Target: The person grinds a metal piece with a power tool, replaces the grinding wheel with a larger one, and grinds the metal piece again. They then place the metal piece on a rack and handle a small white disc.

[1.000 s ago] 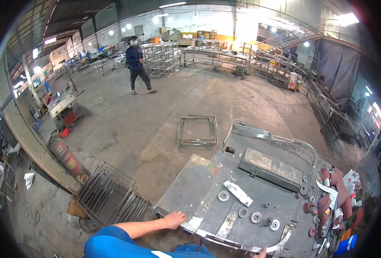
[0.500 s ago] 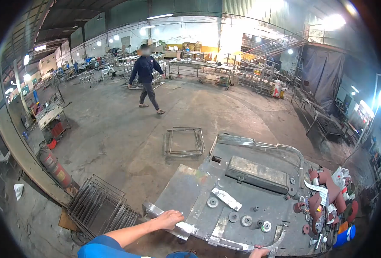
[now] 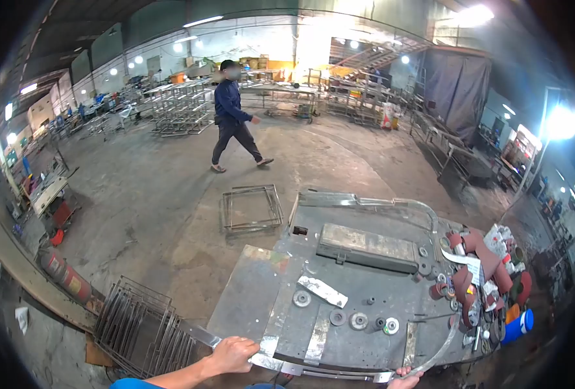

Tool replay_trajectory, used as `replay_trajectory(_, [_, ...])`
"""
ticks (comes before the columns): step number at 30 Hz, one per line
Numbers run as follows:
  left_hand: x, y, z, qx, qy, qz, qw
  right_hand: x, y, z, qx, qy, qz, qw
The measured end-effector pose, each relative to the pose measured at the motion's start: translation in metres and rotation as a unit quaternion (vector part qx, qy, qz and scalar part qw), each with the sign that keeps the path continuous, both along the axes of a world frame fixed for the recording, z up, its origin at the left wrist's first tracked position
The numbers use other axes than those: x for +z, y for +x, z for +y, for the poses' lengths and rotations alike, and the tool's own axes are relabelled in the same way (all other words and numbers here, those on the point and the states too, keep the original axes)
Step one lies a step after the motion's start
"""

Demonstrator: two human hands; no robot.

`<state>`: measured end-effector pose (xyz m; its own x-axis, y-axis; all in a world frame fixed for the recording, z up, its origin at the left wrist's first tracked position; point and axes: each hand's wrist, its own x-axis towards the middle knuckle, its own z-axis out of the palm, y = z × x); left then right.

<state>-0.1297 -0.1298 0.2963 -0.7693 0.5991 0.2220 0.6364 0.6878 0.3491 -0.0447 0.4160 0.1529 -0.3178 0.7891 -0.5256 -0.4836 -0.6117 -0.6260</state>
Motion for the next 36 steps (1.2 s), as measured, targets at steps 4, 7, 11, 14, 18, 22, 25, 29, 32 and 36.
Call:
replay_trajectory(4, [0.022,-0.009,-0.004,-0.008,0.039,0.062,0.997,0.042,0.01,-0.012,-0.009,-0.004,0.04,0.999])
replay_trajectory(7, [0.048,-0.022,-0.008,-0.031,0.041,0.094,0.994,0.064,0.03,-0.029,-0.04,0.015,0.066,0.997])
replay_trajectory(11, [0.076,-0.024,-0.005,-0.057,0.024,0.152,0.986,0.101,0.077,-0.055,-0.079,0.027,0.133,0.988])
replay_trajectory(14, [0.085,-0.012,0.009,-0.075,0.02,0.169,0.983,0.133,0.122,-0.075,-0.109,0.065,0.166,0.978])
replay_trajectory(18, [0.083,0.01,0.042,-0.126,0.039,0.175,0.976,0.164,0.193,-0.086,-0.17,0.1,0.213,0.957])
replay_trajectory(22, [0.078,0.049,0.087,-0.186,0.06,0.165,0.967,0.189,0.285,-0.094,-0.235,0.146,0.219,0.936])
replay_trajectory(25, [0.071,0.094,0.118,-0.245,0.058,0.152,0.956,0.2,0.365,-0.101,-0.275,0.217,0.19,0.917])
replay_trajectory(29, [0.058,0.165,0.163,-0.35,0.142,0.128,0.917,0.225,0.464,-0.12,-0.317,0.213,0.228,0.896])
replay_trajectory(32, [0.05,0.22,0.19,-0.392,0.098,0.115,0.908,0.221,0.548,-0.141,-0.316,0.214,0.259,0.887])
replay_trajectory(36, [0.026,0.288,0.214,-0.456,0.127,0.116,0.873,0.238,0.626,-0.187,-0.455,0.173,0.168,0.857])
